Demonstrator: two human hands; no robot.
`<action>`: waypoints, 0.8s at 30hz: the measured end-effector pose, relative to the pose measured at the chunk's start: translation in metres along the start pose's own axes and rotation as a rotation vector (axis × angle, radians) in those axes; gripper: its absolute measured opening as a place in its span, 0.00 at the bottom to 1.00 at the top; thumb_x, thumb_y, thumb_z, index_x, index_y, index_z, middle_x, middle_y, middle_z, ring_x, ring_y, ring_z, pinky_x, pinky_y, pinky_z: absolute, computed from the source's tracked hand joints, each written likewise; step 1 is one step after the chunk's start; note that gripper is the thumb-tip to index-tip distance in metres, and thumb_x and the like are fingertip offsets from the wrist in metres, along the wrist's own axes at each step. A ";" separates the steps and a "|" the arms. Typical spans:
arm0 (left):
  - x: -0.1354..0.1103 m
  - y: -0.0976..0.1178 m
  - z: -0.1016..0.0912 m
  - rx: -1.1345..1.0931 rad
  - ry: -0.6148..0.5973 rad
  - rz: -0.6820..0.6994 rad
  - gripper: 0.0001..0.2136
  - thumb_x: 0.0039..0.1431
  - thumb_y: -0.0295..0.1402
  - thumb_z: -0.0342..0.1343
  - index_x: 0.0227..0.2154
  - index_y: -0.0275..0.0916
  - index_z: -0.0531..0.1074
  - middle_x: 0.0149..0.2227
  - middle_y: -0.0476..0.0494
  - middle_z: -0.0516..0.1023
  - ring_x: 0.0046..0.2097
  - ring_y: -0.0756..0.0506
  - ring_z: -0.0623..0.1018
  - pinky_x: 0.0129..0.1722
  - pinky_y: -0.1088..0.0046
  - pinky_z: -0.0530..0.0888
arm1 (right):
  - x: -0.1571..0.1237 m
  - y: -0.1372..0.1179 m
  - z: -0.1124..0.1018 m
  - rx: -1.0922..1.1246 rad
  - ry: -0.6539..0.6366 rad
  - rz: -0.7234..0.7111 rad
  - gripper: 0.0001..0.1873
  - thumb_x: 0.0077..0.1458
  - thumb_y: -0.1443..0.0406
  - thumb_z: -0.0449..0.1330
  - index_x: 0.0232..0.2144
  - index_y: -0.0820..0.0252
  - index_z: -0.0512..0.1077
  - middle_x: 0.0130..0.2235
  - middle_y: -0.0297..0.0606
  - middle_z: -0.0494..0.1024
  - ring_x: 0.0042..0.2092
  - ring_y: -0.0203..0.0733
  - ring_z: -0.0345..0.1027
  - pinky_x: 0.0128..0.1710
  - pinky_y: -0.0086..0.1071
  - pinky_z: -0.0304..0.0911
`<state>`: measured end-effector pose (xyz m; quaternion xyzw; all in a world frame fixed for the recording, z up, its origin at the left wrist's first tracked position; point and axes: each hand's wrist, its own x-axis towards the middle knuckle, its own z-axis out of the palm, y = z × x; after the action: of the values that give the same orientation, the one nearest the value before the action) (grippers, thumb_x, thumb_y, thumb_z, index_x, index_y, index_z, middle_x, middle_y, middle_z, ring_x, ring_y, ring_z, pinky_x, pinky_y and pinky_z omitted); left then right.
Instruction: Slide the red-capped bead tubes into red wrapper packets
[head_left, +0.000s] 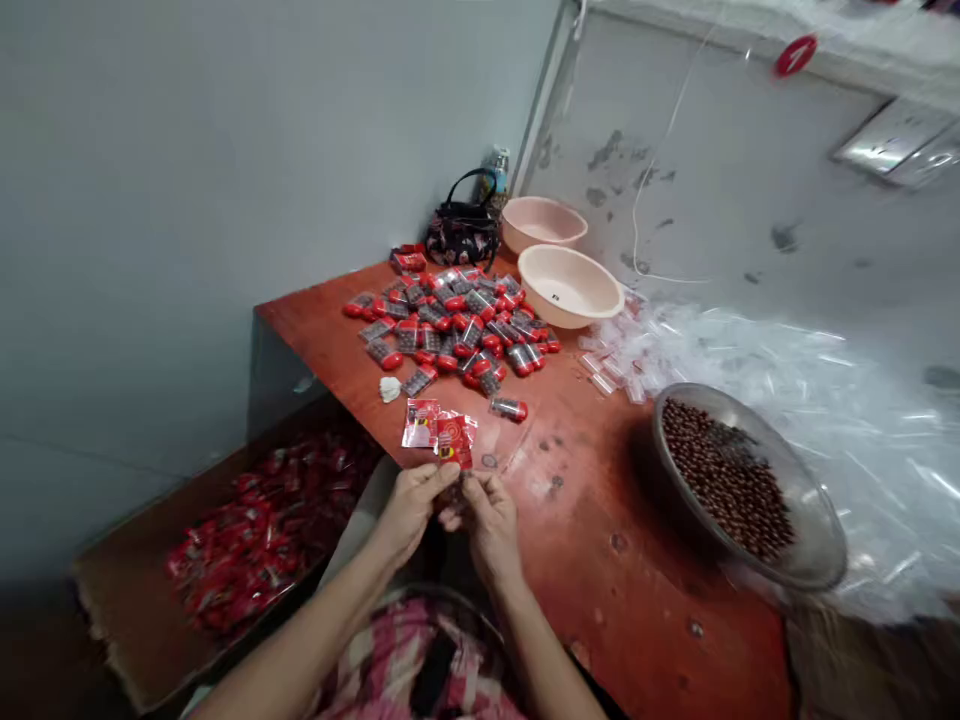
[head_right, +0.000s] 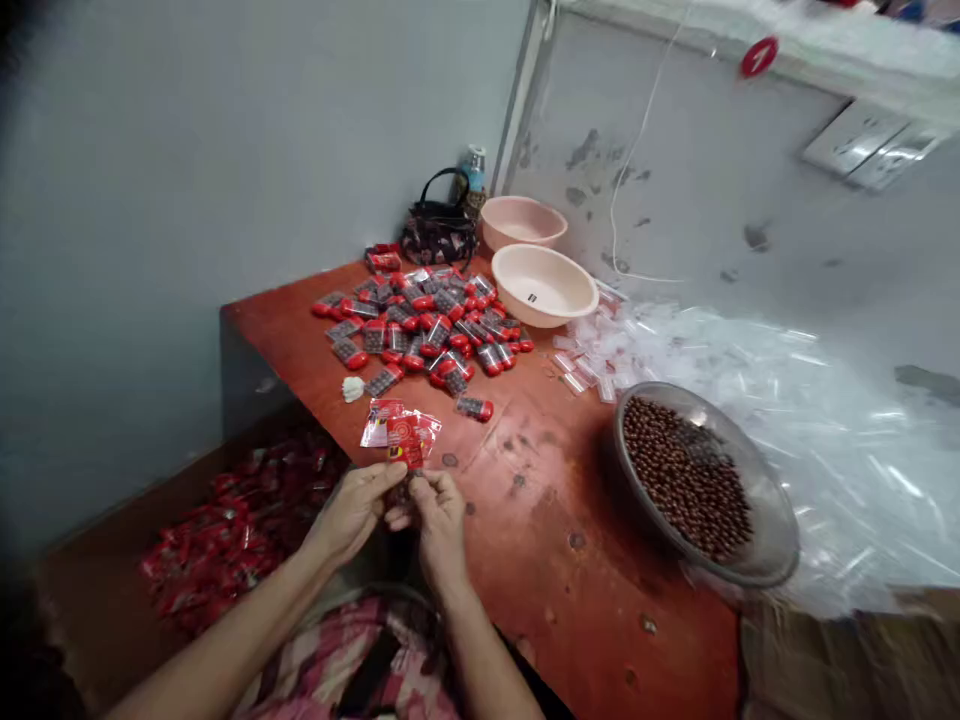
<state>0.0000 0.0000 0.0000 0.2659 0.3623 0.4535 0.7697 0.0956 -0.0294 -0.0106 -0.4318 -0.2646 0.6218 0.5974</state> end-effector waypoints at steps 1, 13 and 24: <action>0.001 0.003 -0.002 -0.005 0.049 0.018 0.11 0.49 0.35 0.55 0.17 0.34 0.66 0.16 0.53 0.63 0.18 0.54 0.63 0.16 0.77 0.61 | -0.002 -0.002 -0.001 -0.006 -0.029 0.020 0.09 0.51 0.62 0.58 0.34 0.61 0.67 0.30 0.35 0.76 0.25 0.34 0.71 0.21 0.25 0.68; -0.016 0.002 -0.004 0.008 0.056 -0.039 0.07 0.44 0.31 0.60 0.21 0.30 0.74 0.21 0.45 0.73 0.26 0.51 0.71 0.30 0.75 0.69 | 0.010 -0.002 0.000 0.047 0.023 0.095 0.12 0.42 0.64 0.64 0.25 0.62 0.64 0.18 0.29 0.73 0.16 0.32 0.67 0.15 0.22 0.63; -0.028 0.026 -0.058 0.121 0.530 0.159 0.16 0.49 0.41 0.54 0.38 0.37 0.69 0.38 0.35 0.76 0.38 0.40 0.76 0.38 0.60 0.72 | 0.013 -0.022 -0.007 -0.152 0.024 0.036 0.10 0.47 0.62 0.60 0.28 0.61 0.63 0.23 0.33 0.74 0.20 0.32 0.68 0.17 0.22 0.62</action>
<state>-0.0684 -0.0084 -0.0066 0.2113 0.5553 0.5435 0.5930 0.1144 -0.0149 0.0014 -0.4882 -0.2960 0.6054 0.5546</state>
